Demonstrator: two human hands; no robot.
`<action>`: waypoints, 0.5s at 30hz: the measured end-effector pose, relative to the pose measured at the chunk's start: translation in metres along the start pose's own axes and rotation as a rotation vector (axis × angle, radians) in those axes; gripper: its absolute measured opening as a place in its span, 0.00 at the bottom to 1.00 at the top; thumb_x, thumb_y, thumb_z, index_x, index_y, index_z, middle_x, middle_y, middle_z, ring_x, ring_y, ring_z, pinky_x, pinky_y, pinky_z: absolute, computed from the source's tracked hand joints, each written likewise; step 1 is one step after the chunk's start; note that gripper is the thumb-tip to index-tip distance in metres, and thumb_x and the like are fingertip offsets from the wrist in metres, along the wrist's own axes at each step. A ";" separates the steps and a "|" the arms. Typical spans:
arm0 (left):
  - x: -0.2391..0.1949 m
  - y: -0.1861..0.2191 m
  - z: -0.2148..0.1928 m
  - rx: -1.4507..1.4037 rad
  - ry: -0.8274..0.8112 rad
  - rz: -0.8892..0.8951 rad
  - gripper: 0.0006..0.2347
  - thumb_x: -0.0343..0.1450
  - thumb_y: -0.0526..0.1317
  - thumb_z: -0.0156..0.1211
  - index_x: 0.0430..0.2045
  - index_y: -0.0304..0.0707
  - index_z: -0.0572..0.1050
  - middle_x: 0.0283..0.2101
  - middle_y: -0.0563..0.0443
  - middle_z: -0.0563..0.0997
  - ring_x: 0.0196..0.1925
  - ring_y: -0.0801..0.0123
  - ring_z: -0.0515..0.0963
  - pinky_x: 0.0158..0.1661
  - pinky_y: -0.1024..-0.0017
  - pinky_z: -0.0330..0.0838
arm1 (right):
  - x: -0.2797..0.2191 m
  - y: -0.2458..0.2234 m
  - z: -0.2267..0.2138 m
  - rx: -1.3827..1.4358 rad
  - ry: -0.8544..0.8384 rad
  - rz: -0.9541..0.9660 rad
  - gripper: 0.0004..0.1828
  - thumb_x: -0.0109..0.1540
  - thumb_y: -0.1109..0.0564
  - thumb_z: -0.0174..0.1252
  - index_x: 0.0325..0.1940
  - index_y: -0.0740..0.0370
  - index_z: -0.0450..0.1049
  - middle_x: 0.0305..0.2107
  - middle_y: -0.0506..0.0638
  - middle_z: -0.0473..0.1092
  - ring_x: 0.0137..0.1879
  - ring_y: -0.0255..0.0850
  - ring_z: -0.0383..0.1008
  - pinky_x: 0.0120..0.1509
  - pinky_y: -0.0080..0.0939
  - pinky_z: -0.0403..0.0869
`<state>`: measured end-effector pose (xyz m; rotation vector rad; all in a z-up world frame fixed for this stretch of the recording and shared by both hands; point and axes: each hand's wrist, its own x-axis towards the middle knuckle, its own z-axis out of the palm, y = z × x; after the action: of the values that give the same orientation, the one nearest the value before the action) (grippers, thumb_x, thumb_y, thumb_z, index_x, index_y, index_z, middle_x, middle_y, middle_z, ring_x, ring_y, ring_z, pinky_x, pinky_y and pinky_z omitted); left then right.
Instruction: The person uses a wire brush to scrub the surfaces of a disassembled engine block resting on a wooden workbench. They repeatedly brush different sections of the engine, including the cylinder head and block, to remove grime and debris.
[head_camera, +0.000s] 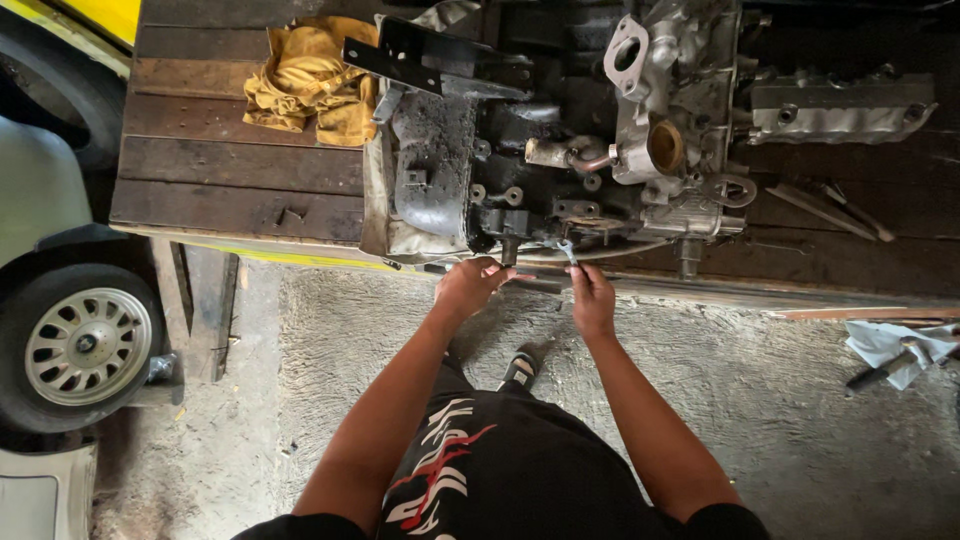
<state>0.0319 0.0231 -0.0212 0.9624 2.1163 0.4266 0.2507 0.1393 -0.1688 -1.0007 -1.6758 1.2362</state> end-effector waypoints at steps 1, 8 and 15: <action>0.000 0.001 0.001 0.004 -0.008 -0.001 0.25 0.67 0.66 0.56 0.49 0.52 0.81 0.42 0.50 0.88 0.46 0.62 0.86 0.49 0.61 0.76 | -0.001 -0.002 -0.003 -0.009 -0.008 0.043 0.13 0.71 0.52 0.55 0.48 0.63 0.79 0.26 0.39 0.68 0.31 0.27 0.60 0.34 0.32 0.62; 0.002 0.001 -0.002 0.027 -0.003 0.010 0.25 0.67 0.65 0.57 0.49 0.52 0.81 0.46 0.50 0.86 0.49 0.59 0.85 0.50 0.59 0.75 | 0.009 -0.012 -0.008 -0.013 -0.037 0.188 0.13 0.69 0.52 0.57 0.48 0.64 0.79 0.24 0.42 0.66 0.27 0.30 0.58 0.32 0.36 0.60; 0.003 -0.002 0.001 0.007 0.033 0.041 0.25 0.66 0.66 0.58 0.48 0.52 0.81 0.48 0.49 0.85 0.51 0.56 0.84 0.51 0.59 0.74 | 0.023 -0.001 -0.008 -0.216 0.016 -0.090 0.12 0.69 0.52 0.59 0.45 0.65 0.77 0.24 0.49 0.67 0.29 0.35 0.63 0.36 0.40 0.66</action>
<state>0.0301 0.0236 -0.0243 1.0108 2.1325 0.4587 0.2496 0.1631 -0.1625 -1.0470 -1.8498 1.0021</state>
